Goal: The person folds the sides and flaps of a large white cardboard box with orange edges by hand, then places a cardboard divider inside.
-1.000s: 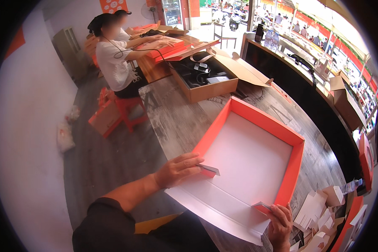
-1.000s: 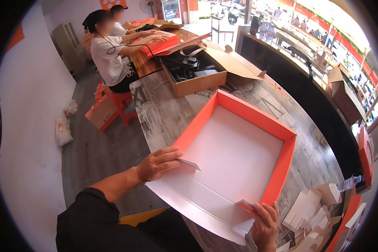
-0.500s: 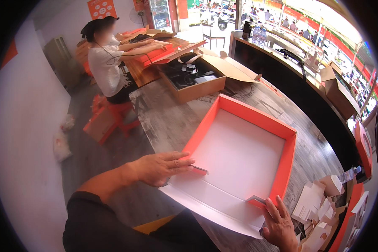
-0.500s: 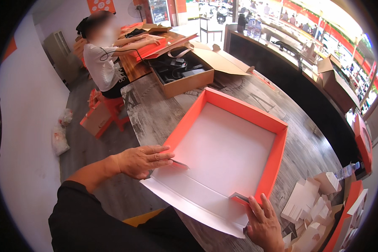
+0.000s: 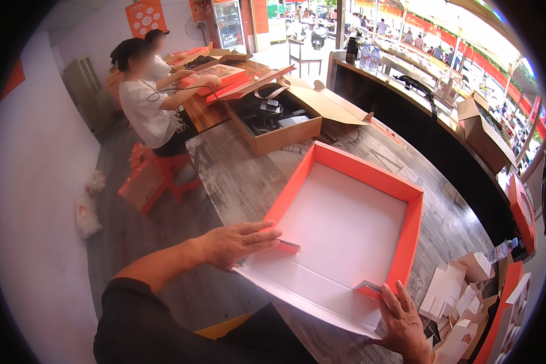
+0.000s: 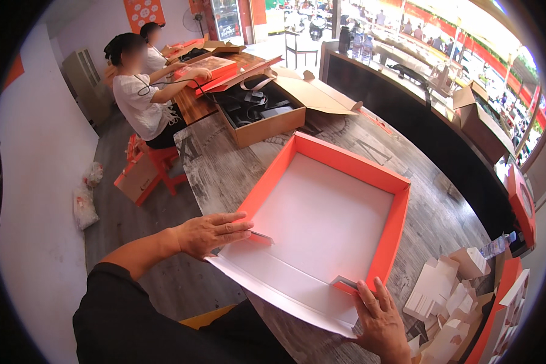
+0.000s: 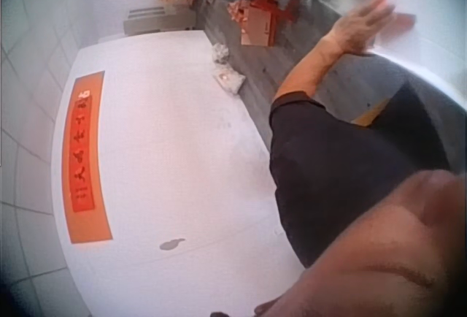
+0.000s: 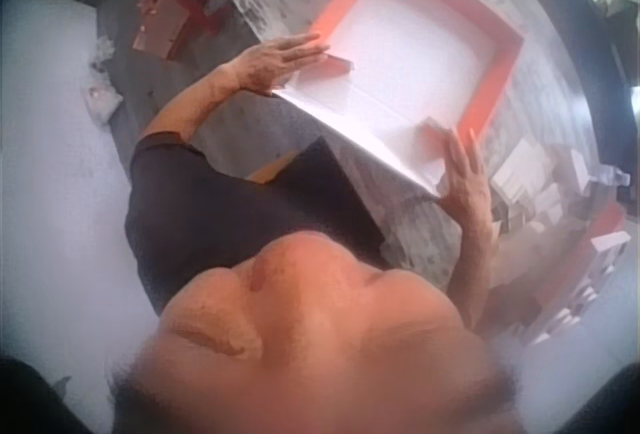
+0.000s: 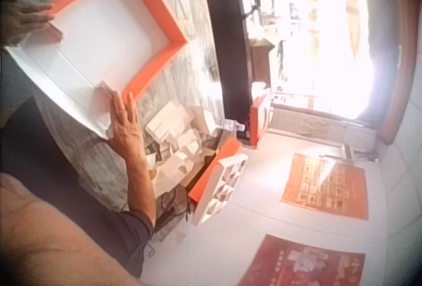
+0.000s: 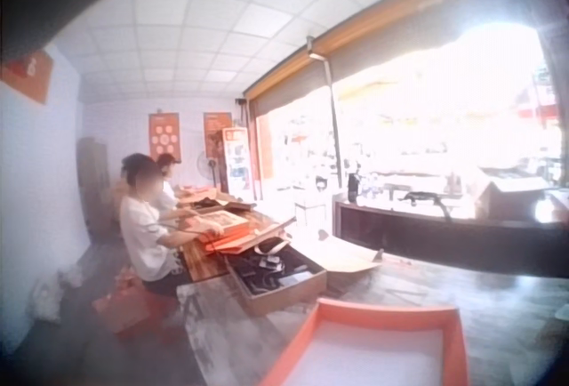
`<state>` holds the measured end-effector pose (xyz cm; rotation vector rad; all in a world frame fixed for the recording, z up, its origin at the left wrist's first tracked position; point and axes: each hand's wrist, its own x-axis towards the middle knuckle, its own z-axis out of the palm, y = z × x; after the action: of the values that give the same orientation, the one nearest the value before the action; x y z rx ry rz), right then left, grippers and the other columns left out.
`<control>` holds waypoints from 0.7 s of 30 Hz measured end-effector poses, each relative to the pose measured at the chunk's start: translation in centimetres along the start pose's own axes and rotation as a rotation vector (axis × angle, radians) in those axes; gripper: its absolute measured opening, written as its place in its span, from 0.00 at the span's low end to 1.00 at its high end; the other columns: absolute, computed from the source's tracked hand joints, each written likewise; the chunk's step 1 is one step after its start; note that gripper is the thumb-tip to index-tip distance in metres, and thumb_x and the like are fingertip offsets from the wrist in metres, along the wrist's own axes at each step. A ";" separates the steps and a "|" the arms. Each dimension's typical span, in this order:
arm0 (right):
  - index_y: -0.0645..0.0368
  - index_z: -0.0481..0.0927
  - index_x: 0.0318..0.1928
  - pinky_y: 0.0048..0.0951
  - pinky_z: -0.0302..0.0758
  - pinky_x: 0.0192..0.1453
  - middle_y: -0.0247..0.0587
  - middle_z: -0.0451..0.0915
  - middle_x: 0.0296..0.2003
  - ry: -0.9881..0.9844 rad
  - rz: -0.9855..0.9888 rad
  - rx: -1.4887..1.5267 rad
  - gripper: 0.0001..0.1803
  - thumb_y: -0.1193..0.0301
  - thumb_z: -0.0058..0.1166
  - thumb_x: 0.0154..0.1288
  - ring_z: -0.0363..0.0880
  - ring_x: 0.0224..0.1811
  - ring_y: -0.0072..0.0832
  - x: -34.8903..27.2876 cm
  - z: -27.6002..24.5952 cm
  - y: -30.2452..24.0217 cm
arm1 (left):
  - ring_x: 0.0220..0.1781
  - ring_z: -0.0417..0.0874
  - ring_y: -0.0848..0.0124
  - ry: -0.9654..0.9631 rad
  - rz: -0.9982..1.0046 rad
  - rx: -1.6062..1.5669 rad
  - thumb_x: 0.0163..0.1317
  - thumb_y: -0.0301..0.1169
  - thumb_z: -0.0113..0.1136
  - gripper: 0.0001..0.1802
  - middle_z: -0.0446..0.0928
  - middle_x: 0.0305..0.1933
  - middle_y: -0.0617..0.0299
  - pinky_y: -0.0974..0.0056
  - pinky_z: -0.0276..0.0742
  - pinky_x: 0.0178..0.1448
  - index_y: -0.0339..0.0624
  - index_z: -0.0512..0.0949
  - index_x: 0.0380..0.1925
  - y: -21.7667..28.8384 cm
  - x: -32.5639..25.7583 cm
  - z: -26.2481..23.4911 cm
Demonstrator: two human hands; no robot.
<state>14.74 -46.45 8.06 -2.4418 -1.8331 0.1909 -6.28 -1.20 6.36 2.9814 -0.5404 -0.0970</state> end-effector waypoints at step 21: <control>0.63 0.75 0.61 0.49 0.84 0.62 0.43 0.89 0.51 0.721 0.031 0.178 0.29 0.66 0.73 0.65 0.89 0.53 0.51 1.6 6.5 2.2 | 0.69 0.82 0.52 0.691 0.063 -0.463 0.60 0.27 0.76 0.28 0.83 0.64 0.54 0.49 0.76 0.74 0.38 0.79 0.60 -2.6 2.5 5.4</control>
<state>16.28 -45.59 1.22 -2.0268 -1.3834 -0.4478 -3.54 -0.20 0.55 2.3279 -0.4365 0.6849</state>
